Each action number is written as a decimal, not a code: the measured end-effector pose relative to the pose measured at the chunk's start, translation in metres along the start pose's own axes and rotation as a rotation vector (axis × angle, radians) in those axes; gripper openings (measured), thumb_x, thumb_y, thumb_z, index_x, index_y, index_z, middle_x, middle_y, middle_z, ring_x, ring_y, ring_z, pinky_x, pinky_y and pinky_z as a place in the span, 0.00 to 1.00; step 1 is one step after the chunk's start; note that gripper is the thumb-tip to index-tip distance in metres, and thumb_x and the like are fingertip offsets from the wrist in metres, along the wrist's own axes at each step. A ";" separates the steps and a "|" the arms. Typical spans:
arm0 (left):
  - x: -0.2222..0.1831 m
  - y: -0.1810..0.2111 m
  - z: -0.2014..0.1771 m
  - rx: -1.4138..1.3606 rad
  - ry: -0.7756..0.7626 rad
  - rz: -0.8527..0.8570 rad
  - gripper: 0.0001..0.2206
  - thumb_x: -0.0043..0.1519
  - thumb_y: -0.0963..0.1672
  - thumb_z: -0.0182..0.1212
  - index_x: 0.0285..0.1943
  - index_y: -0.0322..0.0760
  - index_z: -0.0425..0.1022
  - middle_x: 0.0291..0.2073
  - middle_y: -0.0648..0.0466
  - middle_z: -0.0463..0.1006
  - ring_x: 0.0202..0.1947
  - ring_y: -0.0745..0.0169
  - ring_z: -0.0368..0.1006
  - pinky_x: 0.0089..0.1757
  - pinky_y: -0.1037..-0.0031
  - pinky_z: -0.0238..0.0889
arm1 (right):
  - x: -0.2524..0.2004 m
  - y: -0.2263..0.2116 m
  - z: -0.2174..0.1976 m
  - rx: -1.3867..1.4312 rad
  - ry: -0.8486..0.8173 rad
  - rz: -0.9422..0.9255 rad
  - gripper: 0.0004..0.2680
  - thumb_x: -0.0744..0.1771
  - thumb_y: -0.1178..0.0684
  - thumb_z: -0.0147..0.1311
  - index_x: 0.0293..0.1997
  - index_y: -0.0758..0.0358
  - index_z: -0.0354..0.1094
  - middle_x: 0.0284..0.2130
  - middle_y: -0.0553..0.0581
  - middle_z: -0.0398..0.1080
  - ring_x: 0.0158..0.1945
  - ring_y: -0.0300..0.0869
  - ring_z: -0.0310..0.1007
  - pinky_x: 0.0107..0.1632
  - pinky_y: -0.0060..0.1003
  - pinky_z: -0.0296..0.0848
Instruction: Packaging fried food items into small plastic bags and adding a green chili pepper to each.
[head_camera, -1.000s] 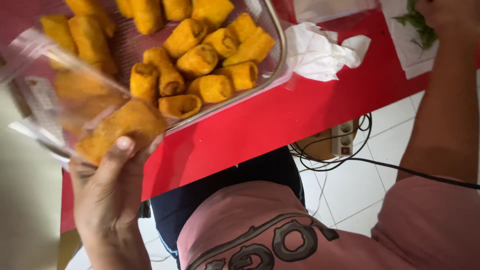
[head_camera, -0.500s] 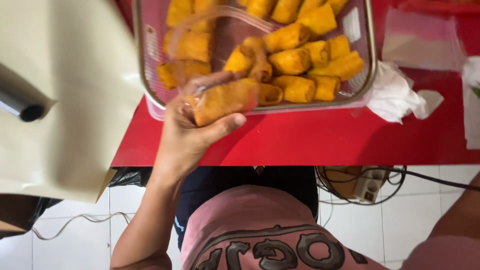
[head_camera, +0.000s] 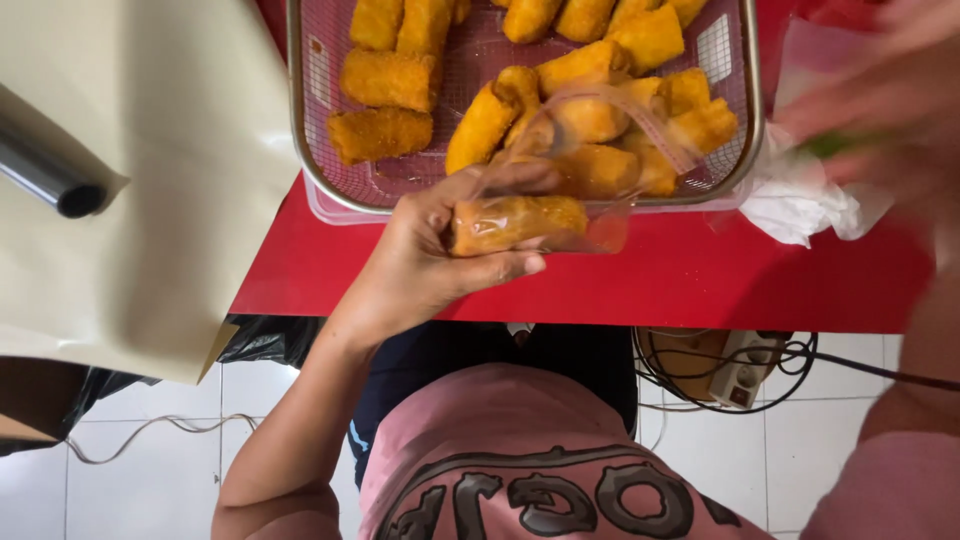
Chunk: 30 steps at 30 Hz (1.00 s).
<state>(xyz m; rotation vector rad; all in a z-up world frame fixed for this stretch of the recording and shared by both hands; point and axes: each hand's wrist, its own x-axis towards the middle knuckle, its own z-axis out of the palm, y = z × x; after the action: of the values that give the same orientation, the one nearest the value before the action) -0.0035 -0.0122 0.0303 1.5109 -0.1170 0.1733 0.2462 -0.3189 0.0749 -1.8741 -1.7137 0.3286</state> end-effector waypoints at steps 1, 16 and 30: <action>-0.001 0.002 0.001 -0.002 0.000 -0.024 0.26 0.58 0.36 0.69 0.66 0.27 0.68 0.62 0.45 0.75 0.57 0.58 0.76 0.59 0.72 0.70 | 0.052 -0.050 0.009 0.015 -0.009 -0.018 0.11 0.60 0.54 0.57 0.43 0.69 0.73 0.10 0.49 0.64 0.07 0.31 0.49 0.13 0.26 0.53; -0.012 0.008 -0.008 -0.165 0.023 0.003 0.27 0.59 0.35 0.68 0.69 0.30 0.65 0.61 0.44 0.76 0.52 0.63 0.77 0.57 0.77 0.72 | 0.065 -0.075 0.027 -0.031 0.236 -0.059 0.13 0.76 0.61 0.42 0.65 0.86 0.62 0.61 0.78 0.68 0.55 0.54 0.71 0.63 0.44 0.72; -0.004 -0.009 0.000 -0.182 0.080 0.002 0.16 0.63 0.42 0.67 0.58 0.32 0.74 0.39 0.54 0.80 0.34 0.73 0.72 0.38 0.84 0.68 | 0.094 -0.065 0.099 0.455 0.212 -0.013 0.13 0.67 0.54 0.58 0.58 0.56 0.68 0.64 0.56 0.68 0.71 0.45 0.67 0.78 0.42 0.69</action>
<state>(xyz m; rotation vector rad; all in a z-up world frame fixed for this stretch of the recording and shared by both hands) -0.0053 -0.0126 0.0205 1.3209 -0.0686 0.2182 0.1526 -0.2023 0.0502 -1.5063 -1.3714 0.4542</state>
